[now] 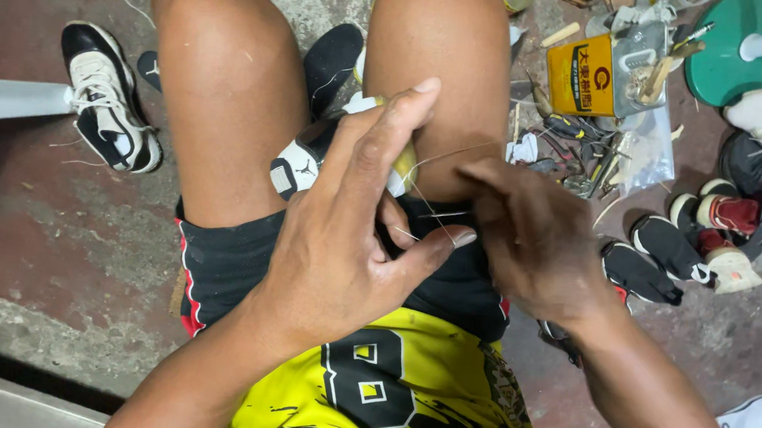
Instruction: The person stitches the sole of a sneaker using a needle and thread, pulling the thread tight and passing it through the material multiple times.
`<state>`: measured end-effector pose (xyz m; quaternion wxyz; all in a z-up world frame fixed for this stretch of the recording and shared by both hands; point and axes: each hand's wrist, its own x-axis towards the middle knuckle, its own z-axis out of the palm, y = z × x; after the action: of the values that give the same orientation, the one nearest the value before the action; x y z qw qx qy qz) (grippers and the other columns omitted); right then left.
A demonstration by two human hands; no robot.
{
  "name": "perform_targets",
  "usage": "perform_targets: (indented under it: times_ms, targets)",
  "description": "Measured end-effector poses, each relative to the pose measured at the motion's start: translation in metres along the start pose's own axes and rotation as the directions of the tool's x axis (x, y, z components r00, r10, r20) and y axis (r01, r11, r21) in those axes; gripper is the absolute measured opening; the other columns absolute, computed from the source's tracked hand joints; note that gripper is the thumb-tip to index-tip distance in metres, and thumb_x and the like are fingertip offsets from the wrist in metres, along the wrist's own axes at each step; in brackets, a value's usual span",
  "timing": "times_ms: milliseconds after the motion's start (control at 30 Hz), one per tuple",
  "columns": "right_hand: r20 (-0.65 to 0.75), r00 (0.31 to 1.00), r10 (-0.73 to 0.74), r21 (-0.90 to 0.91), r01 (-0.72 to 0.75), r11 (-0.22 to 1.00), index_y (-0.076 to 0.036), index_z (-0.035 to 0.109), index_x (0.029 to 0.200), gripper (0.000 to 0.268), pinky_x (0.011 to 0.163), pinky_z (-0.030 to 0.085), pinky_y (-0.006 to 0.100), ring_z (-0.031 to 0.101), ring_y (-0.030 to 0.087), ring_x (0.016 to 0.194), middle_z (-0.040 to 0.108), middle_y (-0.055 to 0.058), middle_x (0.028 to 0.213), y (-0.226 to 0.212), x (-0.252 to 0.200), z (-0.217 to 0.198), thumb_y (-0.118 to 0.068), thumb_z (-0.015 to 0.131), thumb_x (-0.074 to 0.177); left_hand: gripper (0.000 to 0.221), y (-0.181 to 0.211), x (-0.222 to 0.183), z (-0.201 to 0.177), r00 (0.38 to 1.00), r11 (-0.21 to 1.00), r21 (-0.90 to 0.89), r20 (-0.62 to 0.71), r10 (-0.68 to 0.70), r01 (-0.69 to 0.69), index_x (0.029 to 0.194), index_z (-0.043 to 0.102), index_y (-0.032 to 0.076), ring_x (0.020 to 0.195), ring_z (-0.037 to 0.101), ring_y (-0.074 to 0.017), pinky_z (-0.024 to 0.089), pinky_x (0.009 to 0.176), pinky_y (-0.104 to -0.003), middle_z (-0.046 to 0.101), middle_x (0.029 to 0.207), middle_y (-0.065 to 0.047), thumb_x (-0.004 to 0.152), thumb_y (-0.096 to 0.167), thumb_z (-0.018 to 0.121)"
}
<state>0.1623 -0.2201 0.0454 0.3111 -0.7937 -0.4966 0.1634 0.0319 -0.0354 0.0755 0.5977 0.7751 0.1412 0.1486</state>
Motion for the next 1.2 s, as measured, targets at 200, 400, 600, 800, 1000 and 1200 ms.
perform_targets:
  times_ms: [200,400,600,800,1000,1200]
  targets:
    - [0.083,0.973,0.218,0.579,-0.225,0.783,-0.005,0.063,0.129,0.033,0.075,0.055,0.028,0.066,0.015,0.082,0.069,0.004,0.096,0.000,0.005,0.005,-0.004,0.050,0.100,0.052,-0.011,-0.027,-0.012,0.987,0.998,-0.036,-0.154,0.051,-0.057,0.132,0.057,0.004,0.090,0.068,-0.0129,0.055,0.066,-0.024,0.050,0.140,-0.017,0.084,-0.005,0.076]
    - [0.032,0.966,0.257,0.640,-0.217,0.737,-0.004,0.055,0.133,0.043,0.079,0.049,0.022,0.057,0.010,0.084,0.063,0.003,0.108,-0.007,0.012,-0.010,0.003,0.065,0.092,0.018,-0.048,-0.059,-0.048,0.887,0.991,-0.013,-0.443,-0.128,0.136,0.111,0.065,0.002,0.084,0.066,-0.0126,0.054,0.072,-0.024,0.067,0.109,-0.013,0.102,-0.010,0.056]
    - [0.053,0.998,0.026,0.193,-0.036,0.980,-0.009,0.058,0.139,0.078,0.071,0.055,0.024,0.061,0.011,0.091,0.067,0.005,0.122,-0.030,0.057,0.017,-0.013,0.096,0.070,0.020,-0.066,-0.053,-0.030,0.984,0.979,0.191,-0.173,-0.042,0.075,0.116,0.066,-0.001,0.100,0.070,-0.0360,0.055,0.084,-0.037,0.070,0.112,-0.019,0.096,-0.002,0.063]
    - [0.102,0.989,0.109,0.252,-0.132,0.959,-0.013,0.063,0.136,0.071,0.088,0.059,0.029,0.068,0.009,0.109,0.068,0.001,0.129,-0.030,0.066,0.023,-0.012,0.095,0.073,0.013,-0.071,-0.043,-0.030,0.984,0.947,0.279,-0.125,-0.128,0.158,0.096,0.064,0.000,0.082,0.065,-0.0400,0.050,0.071,-0.046,0.065,0.088,-0.018,0.088,0.007,0.072]
    - [0.122,0.975,0.184,0.326,-0.215,0.921,-0.013,0.064,0.135,0.070,0.087,0.061,0.024,0.064,0.004,0.103,0.069,-0.001,0.122,-0.026,0.061,0.026,-0.010,0.095,0.072,0.023,-0.066,-0.052,-0.030,0.960,0.978,0.133,-0.252,-0.124,0.161,0.075,0.053,0.001,0.054,0.052,-0.0248,0.041,0.054,-0.036,0.052,0.067,-0.012,0.090,0.006,0.070]
    - [0.077,0.984,0.162,0.170,-0.173,0.970,-0.014,0.066,0.134,0.074,0.061,0.047,0.018,0.047,0.001,0.070,0.070,-0.004,0.110,-0.027,0.061,0.029,-0.015,0.099,0.069,0.048,-0.096,-0.093,-0.052,0.895,0.969,-0.149,-0.377,-0.239,0.196,0.068,0.031,0.005,0.055,0.027,-0.0061,0.022,0.058,-0.029,0.029,0.065,0.001,0.100,0.005,0.066]
